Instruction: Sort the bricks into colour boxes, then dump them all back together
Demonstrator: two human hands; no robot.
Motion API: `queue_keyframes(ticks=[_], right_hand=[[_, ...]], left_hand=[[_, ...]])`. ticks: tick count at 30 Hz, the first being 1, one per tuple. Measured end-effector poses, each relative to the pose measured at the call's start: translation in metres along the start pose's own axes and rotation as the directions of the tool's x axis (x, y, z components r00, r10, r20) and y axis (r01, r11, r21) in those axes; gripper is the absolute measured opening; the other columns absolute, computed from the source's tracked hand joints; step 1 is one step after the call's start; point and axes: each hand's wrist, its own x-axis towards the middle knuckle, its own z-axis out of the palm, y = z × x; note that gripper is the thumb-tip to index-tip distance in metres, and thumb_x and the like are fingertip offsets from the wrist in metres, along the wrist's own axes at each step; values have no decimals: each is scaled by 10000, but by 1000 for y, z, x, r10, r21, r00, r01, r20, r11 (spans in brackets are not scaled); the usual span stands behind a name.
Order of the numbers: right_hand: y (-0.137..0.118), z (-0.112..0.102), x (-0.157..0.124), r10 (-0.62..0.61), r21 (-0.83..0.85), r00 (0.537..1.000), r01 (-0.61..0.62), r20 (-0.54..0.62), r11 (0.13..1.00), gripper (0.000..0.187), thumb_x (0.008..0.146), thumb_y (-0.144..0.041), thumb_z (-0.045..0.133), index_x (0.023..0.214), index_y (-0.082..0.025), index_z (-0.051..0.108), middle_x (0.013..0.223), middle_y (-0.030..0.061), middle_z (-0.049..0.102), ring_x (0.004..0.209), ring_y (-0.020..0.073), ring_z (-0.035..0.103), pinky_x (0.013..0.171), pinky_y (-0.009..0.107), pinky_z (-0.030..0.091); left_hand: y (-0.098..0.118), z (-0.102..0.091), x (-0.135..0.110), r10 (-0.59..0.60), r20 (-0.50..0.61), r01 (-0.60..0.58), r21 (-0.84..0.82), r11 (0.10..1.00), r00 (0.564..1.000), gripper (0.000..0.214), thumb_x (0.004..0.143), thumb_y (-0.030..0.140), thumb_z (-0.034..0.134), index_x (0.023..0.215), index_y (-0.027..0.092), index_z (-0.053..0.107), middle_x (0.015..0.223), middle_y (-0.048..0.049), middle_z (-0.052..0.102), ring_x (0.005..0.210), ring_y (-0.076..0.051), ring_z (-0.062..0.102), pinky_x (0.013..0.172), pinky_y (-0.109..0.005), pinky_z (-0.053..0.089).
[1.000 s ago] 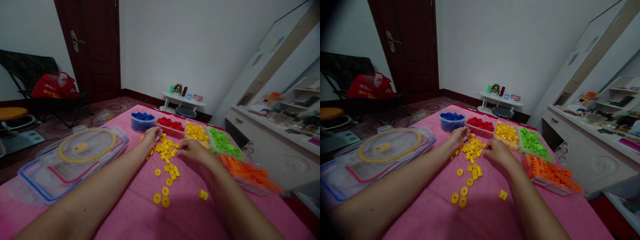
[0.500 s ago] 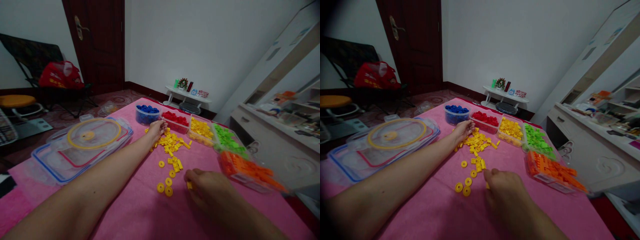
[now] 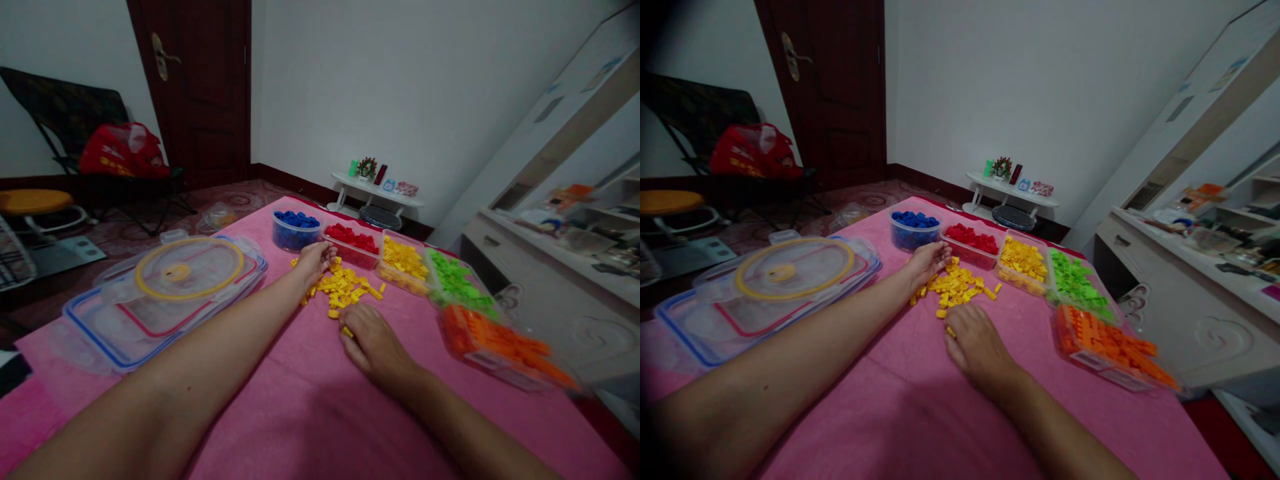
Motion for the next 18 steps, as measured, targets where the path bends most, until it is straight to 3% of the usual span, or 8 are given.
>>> queue_keyframes(ticks=[3,6,9,11,14,16,18], right_hand=[[30,-8,5,125,-153,992,-127,-22,980,120,862,-155,419,855,-160,538,872,84,570,838,195,476,792,327,373],[41,-16,16,265,-323,963,-266,-49,908,140,858,-206,441,846,-156,571,887,90,570,850,206,481,775,330,355],[30,-18,33,303,-370,946,-325,-116,871,168,850,-260,469,897,-160,595,955,99,575,926,227,479,820,347,341],[15,-13,46,264,-332,956,-292,-128,897,197,850,-267,468,935,-157,608,1024,111,579,981,238,474,865,361,339],[-7,4,65,191,-239,977,-209,-93,948,271,846,-257,455,1022,-138,623,1106,134,587,1062,266,469,947,395,325],[-19,17,80,159,-182,987,-161,-28,970,364,866,-271,422,1173,-161,583,1210,128,565,1154,273,439,1010,416,290],[-28,29,97,136,-155,988,-123,73,980,462,885,-350,411,1320,-212,480,1366,108,466,1259,280,366,1057,450,239]], left_hand=[[1,0,-1,-3,0,3,6,1000,1000,106,805,100,560,701,110,581,585,-30,617,505,-62,567,536,-153,482],[2,2,-4,0,-3,0,28,1000,1000,139,817,84,523,690,113,571,572,-19,605,492,-54,557,535,-149,473],[7,11,-11,13,-15,-12,88,996,1000,167,803,69,512,648,113,559,528,-1,572,413,-39,487,453,-137,406],[11,24,-20,45,-13,-43,137,990,999,160,782,75,533,629,110,567,513,8,559,368,-29,419,393,-137,327],[15,50,-37,139,87,-156,238,959,986,111,748,106,583,643,107,619,544,3,582,395,-40,428,401,-151,311],[15,65,-51,272,312,-381,376,844,910,127,772,162,563,700,113,656,589,-3,602,453,-52,467,460,-159,361],[15,76,-65,312,490,-542,450,709,814,169,789,224,544,762,127,680,639,-16,626,545,-83,530,528,-181,410]])
